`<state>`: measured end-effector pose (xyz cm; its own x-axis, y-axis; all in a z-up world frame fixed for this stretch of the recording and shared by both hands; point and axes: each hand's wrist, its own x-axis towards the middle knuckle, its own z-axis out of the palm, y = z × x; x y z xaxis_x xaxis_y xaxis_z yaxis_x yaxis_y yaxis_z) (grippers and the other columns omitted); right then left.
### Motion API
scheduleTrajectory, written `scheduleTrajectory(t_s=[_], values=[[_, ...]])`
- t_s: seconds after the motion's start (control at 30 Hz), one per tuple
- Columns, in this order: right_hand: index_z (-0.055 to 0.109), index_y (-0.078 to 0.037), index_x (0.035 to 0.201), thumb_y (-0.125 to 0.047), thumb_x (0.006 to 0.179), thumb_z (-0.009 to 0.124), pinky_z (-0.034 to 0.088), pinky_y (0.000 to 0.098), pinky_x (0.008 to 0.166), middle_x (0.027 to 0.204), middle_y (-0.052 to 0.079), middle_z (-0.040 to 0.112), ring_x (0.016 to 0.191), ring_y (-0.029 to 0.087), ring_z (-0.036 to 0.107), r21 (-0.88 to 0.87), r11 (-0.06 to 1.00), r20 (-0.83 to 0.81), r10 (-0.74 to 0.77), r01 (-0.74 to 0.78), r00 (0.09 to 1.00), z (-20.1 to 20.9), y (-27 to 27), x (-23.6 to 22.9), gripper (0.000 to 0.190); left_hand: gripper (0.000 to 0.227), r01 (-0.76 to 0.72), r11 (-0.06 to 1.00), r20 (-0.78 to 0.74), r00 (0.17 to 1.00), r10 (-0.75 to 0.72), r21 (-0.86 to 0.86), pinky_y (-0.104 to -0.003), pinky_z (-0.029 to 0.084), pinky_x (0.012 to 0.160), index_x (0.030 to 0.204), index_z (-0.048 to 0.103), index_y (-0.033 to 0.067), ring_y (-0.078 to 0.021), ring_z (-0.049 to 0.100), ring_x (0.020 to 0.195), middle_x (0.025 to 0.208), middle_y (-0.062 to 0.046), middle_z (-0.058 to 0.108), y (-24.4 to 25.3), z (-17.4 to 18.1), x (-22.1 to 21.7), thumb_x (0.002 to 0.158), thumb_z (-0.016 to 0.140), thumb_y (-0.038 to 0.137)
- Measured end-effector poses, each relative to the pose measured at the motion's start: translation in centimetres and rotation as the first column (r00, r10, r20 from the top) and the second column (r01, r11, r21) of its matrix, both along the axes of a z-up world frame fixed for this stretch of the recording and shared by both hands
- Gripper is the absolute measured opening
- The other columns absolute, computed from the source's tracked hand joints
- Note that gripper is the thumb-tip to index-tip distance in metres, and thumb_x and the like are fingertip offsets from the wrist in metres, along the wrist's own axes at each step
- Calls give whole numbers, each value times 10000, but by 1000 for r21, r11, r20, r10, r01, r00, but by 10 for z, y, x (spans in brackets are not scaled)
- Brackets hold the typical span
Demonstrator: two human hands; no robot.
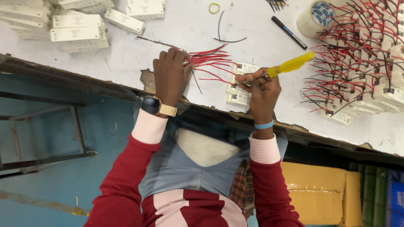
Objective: The person sits on the floor at a workbench and assembles white electrical components by inserting red and black wires into terminals and tightening them with a yellow screwdriver. The person handles bundles of wires, picks up components, and places finished units aside.
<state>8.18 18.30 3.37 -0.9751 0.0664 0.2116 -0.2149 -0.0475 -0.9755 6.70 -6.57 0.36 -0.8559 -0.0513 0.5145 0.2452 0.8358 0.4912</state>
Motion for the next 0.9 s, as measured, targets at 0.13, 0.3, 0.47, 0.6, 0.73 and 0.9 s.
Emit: scheduleTrajectory(t_s=[0.13,0.3,0.47,0.6,0.73,0.9], values=[[459,-27,1115,-1,1074,599,680,367,836,991,186,729,974,274,769,-71,997,-53,13,-17,999,6,4,4,148,150,-20,986,14,1000,23,-164,-448,395,795,958,683,122,-277,547,928,969,-58,603,-6,-12,-10,910,755,245],[450,-26,1098,-10,1079,604,691,413,839,997,233,733,986,321,774,-105,994,-78,-22,14,997,16,14,11,155,151,-9,977,3,1000,10,-214,-449,394,796,965,667,101,-268,542,910,955,-63,585,-8,-16,-20,979,717,243],[439,-34,1084,-26,1077,612,694,439,836,989,248,736,970,346,776,-153,988,-90,-53,38,995,28,22,21,173,73,23,986,-43,999,-30,-168,-434,398,821,1027,688,119,-260,543,939,987,-56,596,-3,-6,-25,986,708,175],[447,-29,1087,-43,1082,618,644,444,824,984,255,734,969,361,777,-119,992,-95,-55,44,994,29,18,26,171,178,235,953,-96,962,-256,-191,-425,403,837,1040,729,147,-255,557,982,1020,-45,619,11,-7,-34,862,735,149],[450,-27,1091,-43,1076,625,645,449,830,982,261,731,975,368,775,-113,993,-103,-42,30,994,32,14,29,176,107,263,937,-9,962,-272,-230,-417,414,868,981,756,172,-237,557,992,1017,-18,619,15,-14,-50,887,745,122],[441,-30,1088,-46,1079,622,677,450,830,984,259,728,970,370,775,-132,991,-103,-49,36,993,35,19,32,181,35,192,926,-76,971,-228,-326,-423,415,873,932,726,123,-252,551,992,1002,-47,618,-2,-16,-71,906,746,137]])
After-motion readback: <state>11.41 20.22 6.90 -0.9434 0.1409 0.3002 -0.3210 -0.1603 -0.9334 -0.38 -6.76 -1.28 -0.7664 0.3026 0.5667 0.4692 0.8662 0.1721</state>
